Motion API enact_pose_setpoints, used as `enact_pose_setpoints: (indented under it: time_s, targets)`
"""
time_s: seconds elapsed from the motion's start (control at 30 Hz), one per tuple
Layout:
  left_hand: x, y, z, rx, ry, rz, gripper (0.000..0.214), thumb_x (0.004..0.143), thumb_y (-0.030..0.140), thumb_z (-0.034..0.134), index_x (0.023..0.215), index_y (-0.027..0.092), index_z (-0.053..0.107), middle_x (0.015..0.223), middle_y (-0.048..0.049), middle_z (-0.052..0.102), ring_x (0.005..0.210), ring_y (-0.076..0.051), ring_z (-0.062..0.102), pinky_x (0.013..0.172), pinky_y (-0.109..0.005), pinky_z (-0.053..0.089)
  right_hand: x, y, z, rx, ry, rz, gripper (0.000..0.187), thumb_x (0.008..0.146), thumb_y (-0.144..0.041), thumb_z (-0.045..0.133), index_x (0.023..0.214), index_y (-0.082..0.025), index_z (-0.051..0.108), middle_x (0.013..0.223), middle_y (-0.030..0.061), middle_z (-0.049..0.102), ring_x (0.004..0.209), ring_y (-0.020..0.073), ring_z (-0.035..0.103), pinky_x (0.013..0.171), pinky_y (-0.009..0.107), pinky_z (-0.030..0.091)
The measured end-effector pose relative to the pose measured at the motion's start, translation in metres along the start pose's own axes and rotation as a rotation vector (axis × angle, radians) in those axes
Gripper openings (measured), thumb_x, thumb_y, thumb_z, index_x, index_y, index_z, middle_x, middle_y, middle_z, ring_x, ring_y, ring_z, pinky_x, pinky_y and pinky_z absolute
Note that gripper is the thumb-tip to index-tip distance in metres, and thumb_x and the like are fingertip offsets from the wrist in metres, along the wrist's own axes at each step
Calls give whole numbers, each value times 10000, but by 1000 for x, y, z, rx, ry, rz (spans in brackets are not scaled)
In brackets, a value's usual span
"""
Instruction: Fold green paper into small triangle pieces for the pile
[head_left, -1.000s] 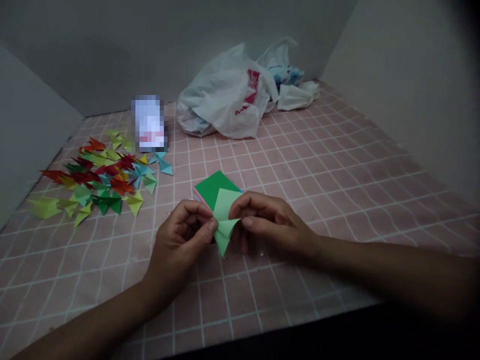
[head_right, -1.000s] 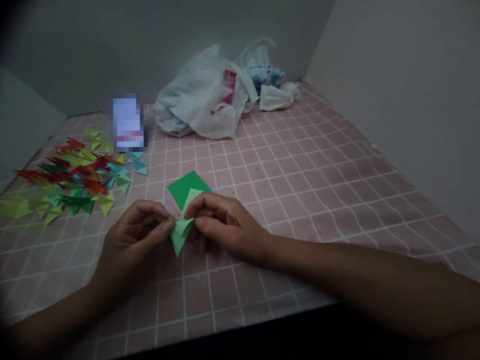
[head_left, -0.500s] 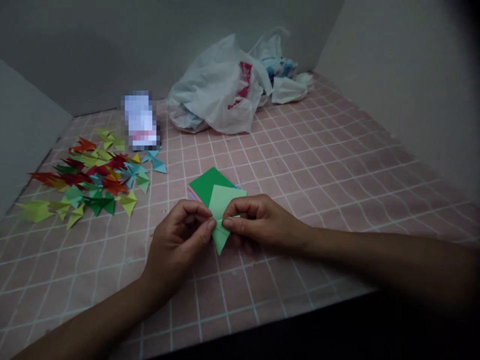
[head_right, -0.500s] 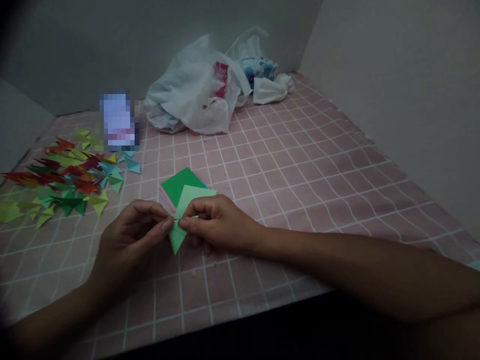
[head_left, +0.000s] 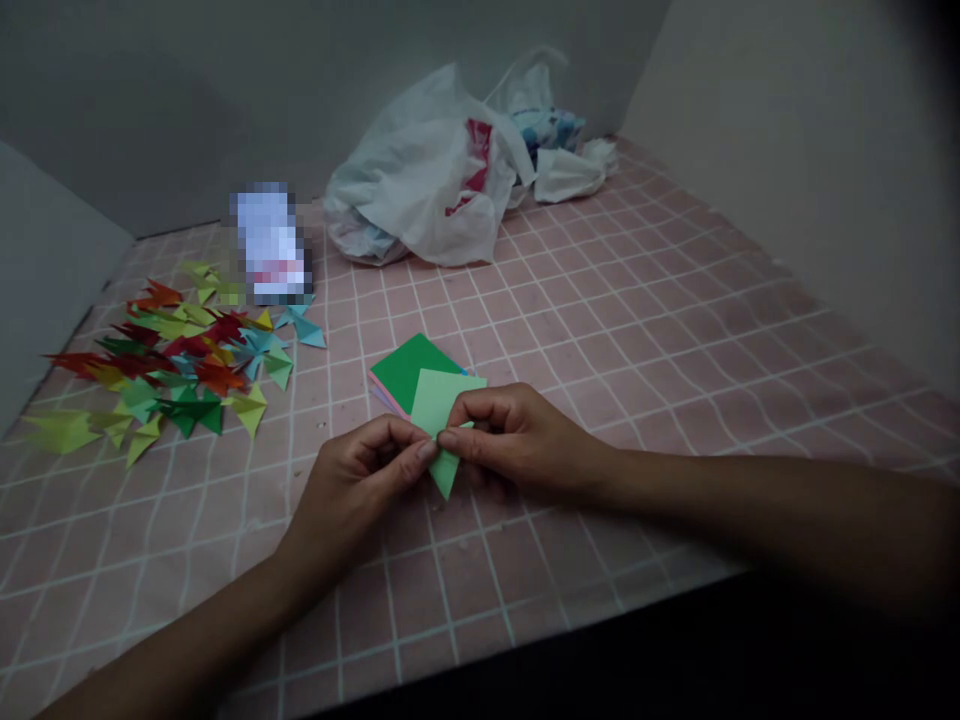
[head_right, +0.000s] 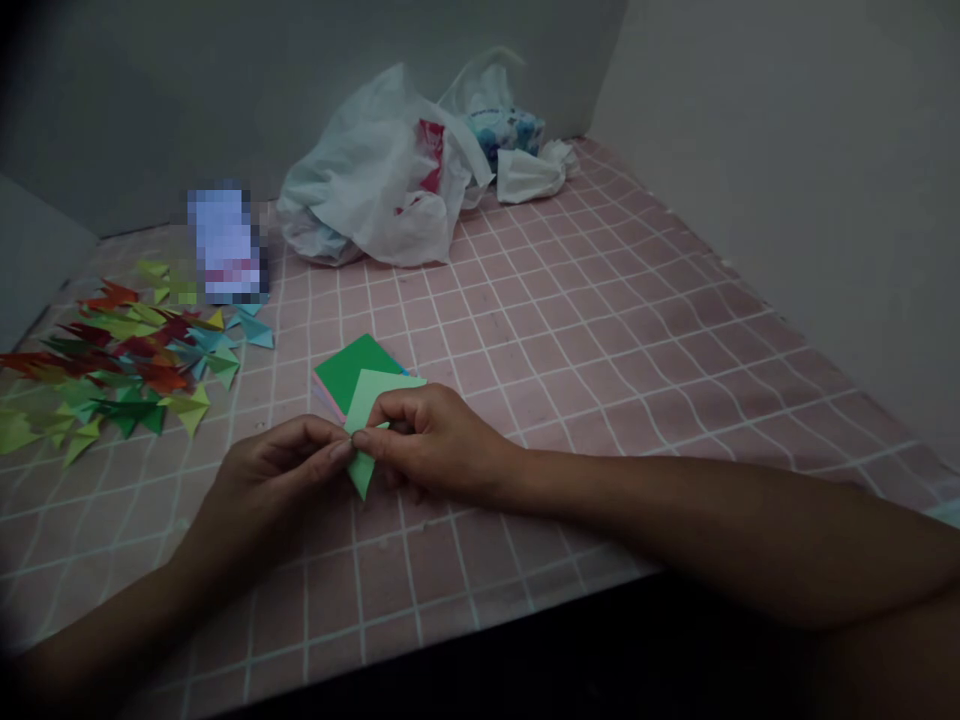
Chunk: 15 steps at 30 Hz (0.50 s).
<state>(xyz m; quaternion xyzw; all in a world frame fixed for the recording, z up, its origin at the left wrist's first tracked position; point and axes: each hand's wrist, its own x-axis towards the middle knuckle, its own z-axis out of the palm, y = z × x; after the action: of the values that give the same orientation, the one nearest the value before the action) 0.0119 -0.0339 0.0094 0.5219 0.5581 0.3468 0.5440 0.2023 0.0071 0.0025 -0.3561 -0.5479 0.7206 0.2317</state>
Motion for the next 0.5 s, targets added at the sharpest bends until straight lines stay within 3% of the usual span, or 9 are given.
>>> enact_pose_setpoints:
  time_s: [0.3,0.5]
  targets:
    - [1,-3,-5,-114,-56,-93,250,855,396,709,728,181,691,616,1,642,556,-115,560,549,-226,452,0,3,-2,31,-33,-52,412,931,-472,591,664,-165,521,539,-48,551,392,51,503,355,144,389]
    - [2,-5,-7,-130,-95,-116,264,860,413,698,735,181,683,605,-2,622,536,-113,533,516,-221,431,0,4,-3,21,-31,-69,431,944,-475,573,649,-166,516,523,-50,539,385,50,493,350,142,384]
